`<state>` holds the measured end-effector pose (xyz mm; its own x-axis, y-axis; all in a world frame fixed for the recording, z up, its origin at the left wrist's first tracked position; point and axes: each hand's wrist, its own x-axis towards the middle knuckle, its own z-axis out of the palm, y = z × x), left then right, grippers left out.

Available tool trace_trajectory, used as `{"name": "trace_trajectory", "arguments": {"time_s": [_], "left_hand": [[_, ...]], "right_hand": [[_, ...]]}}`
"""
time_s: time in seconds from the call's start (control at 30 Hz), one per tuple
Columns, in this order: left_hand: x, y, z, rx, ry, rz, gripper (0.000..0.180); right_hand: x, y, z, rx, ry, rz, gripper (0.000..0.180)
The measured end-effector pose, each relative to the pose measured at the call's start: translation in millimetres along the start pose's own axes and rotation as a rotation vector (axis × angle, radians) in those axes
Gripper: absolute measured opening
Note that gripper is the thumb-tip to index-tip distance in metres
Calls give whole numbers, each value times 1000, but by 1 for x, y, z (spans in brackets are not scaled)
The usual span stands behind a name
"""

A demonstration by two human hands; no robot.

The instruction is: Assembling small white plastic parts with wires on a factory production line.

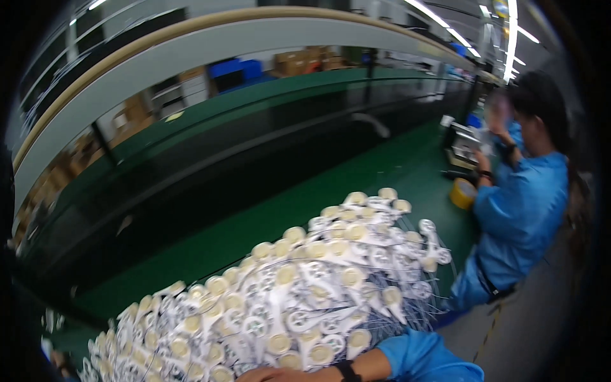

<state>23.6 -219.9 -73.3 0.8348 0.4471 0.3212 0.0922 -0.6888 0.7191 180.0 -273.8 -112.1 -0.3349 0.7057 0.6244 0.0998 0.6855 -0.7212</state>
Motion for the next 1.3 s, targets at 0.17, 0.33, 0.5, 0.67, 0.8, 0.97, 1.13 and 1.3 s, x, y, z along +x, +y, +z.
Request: {"name": "trace_trajectory", "arguments": {"time_s": [0.17, 0.33, 0.5, 0.67, 0.8, 0.97, 1.13, 1.3], "left_hand": [[8, -4, 9, -62, -49, 7, 44], [7, -5, 9, -44, -75, 29, 43], [8, -3, 9, -57, -71, 2, 43], [3, -6, 11, -49, -69, 4, 45], [3, -6, 9, -61, -73, -10, 46], [5, -6, 10, -53, -70, 3, 46], [3, -6, 8, -33, -75, -7, 46], [2, -5, 8, -36, -68, 16, 46]], "right_hand": [[-13, 12, 4, 15, 61, -18, 20], [-20, 18, 10, 1, 65, -18, 20], [-16, 16, 9, 11, 104, -62, 20], [-18, 18, 12, -17, 89, -77, 17], [-17, 17, 13, 12, 88, -84, 16], [-27, 42, 27, -54, 39, -83, 21], [-27, 40, 29, -53, 12, -42, 21], [-24, 31, 25, -35, 17, -40, 20]]}}
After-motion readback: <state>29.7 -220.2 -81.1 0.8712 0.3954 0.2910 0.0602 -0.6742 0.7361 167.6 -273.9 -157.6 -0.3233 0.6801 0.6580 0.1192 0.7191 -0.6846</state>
